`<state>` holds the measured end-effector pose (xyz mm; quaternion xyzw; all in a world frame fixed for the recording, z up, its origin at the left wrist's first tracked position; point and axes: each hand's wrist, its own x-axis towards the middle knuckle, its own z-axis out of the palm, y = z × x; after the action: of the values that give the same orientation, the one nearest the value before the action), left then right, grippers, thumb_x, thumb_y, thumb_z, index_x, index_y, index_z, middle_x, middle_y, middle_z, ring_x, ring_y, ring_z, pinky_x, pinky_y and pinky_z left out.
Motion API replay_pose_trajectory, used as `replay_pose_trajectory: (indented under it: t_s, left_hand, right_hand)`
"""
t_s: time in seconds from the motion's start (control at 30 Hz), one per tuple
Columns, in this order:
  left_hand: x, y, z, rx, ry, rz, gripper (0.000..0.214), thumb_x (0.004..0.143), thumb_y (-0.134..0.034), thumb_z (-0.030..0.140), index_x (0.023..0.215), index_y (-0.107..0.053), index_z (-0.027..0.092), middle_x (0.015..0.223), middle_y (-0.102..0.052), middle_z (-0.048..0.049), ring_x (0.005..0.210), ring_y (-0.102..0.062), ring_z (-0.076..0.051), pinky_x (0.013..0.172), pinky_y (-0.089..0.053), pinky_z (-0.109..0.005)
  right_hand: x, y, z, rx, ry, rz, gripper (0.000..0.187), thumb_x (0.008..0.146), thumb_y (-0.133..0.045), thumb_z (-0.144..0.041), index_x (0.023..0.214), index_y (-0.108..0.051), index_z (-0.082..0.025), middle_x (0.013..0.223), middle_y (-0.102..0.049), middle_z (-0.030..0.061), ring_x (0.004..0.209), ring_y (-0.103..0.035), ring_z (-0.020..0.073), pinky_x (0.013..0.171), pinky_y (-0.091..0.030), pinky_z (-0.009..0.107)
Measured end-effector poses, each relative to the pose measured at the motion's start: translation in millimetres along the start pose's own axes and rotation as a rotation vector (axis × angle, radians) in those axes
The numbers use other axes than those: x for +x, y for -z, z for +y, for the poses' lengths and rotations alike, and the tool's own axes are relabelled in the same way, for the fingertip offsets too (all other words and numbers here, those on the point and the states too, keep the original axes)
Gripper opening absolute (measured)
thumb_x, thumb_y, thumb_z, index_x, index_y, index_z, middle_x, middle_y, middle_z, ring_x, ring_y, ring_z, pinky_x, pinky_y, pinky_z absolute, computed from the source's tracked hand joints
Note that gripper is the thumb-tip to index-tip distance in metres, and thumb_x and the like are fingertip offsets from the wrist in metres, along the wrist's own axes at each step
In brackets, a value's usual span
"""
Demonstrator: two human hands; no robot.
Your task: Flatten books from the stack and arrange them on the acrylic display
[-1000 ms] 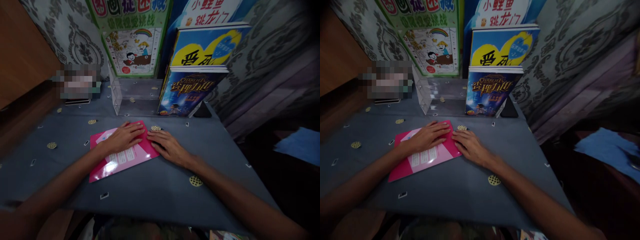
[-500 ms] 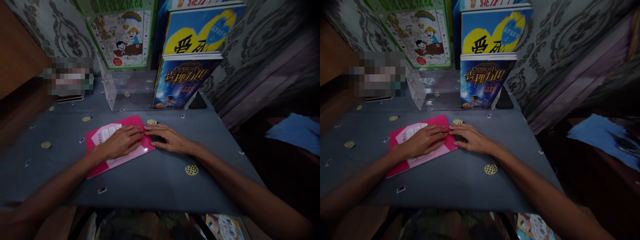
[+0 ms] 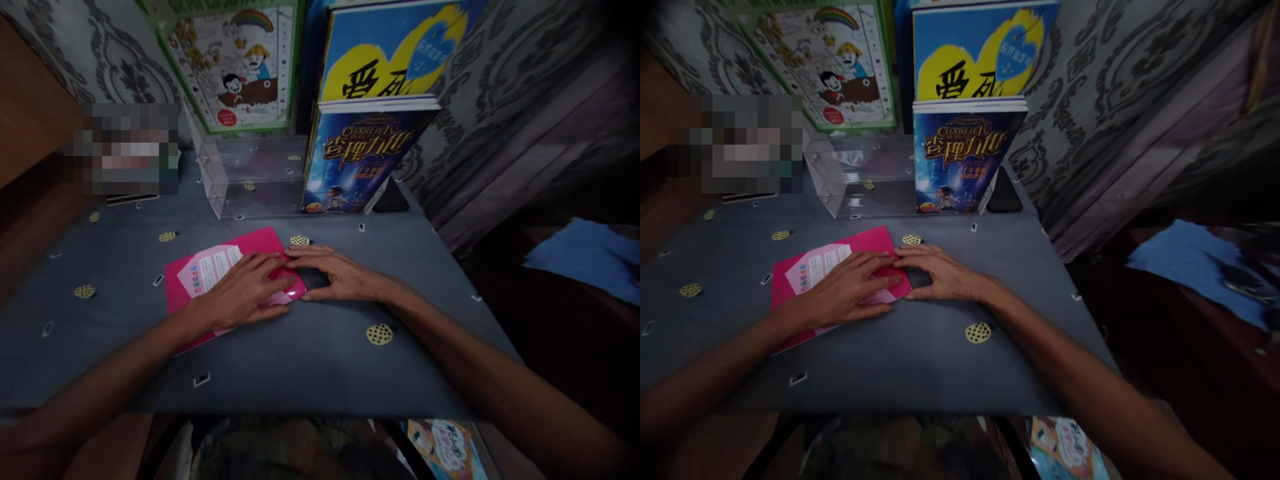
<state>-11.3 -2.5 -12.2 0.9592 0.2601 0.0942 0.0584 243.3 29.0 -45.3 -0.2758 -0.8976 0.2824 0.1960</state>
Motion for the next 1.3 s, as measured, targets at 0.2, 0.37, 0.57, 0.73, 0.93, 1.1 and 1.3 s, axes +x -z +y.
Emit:
replay_pose_trajectory:
  t_s: [0.2,0.37,0.57,0.73,0.93,1.1,1.3]
  left_hand:
    - [0,1.9,1,-0.01,-0.006,-0.004,0.04,0.097,-0.05,0.048,0.125,-0.061,0.022,0.137,-0.055,-0.0134,0.129,-0.047,-0.032,0.105,-0.041,-0.052]
    - [-2,-0.4,1,0.015,-0.016,-0.009,0.041,0.097,-0.049,0.05,0.128,-0.06,0.026,0.14,-0.053,-0.0116,0.132,-0.045,-0.032,0.107,-0.039,-0.053]
    - [-3,-6.1,0,0.045,-0.058,-0.009,0.039,0.099,-0.046,0.046,0.134,-0.058,0.031,0.144,-0.049,-0.0121,0.136,-0.041,-0.034,0.108,-0.037,-0.058]
    - [-3,-5.7,0,0.059,-0.057,-0.03,0.039,0.099,-0.047,0.043,0.135,-0.057,0.032,0.145,-0.049,-0.0126,0.136,-0.041,-0.034,0.108,-0.036,-0.058]
    - [-3,-2.1,2,0.036,-0.027,-0.04,0.043,0.099,-0.047,0.048,0.138,-0.054,0.033,0.147,-0.049,-0.0107,0.137,-0.041,-0.032,0.11,-0.035,-0.056]
    - [-7,14.5,-18,-0.008,0.023,-0.13,0.046,0.101,-0.044,0.046,0.143,-0.048,0.03,0.147,-0.05,-0.0097,0.138,-0.043,-0.027,0.112,-0.035,-0.048]
    - [-18,29.8,-52,0.068,0.31,-0.171,0.045,0.1,-0.046,0.046,0.142,-0.049,0.031,0.15,-0.046,-0.0088,0.136,-0.043,-0.03,0.108,-0.039,-0.05]
  right_hand:
    - [0,2,-1,0.03,-0.009,0.004,0.059,0.079,-0.079,-0.04,0.133,-0.06,-0.029,0.149,-0.051,0.0067,0.141,-0.043,0.0259,0.117,-0.032,0.052]
    - [-1,5,0,0.094,-0.004,0.001,0.053,0.081,-0.078,-0.039,0.13,-0.062,-0.029,0.148,-0.054,0.0056,0.141,-0.044,0.0246,0.118,-0.033,0.051]
    - [-2,9,2,0.151,0.014,-0.015,0.044,0.083,-0.075,-0.041,0.125,-0.066,-0.028,0.147,-0.055,0.0059,0.141,-0.043,0.0233,0.118,-0.032,0.05]
    - [-2,7,5,0.148,0.025,-0.01,0.045,0.082,-0.077,-0.04,0.124,-0.067,-0.027,0.145,-0.056,0.0086,0.14,-0.044,0.0252,0.118,-0.031,0.05]
    - [-1,5,4,0.117,0.025,-0.003,0.047,0.081,-0.077,-0.041,0.124,-0.067,-0.027,0.144,-0.057,0.0087,0.14,-0.044,0.0266,0.118,-0.031,0.05]
    - [-1,8,1,0.102,0.005,-0.004,0.048,0.08,-0.078,-0.041,0.125,-0.067,-0.028,0.145,-0.056,0.0088,0.138,-0.047,0.0274,0.117,-0.034,0.052]
    - [0,6,4,0.083,0.022,0.088,0.036,0.089,-0.066,-0.03,0.125,-0.066,-0.025,0.131,-0.067,0.01,0.128,-0.058,0.0247,0.112,-0.042,0.05]
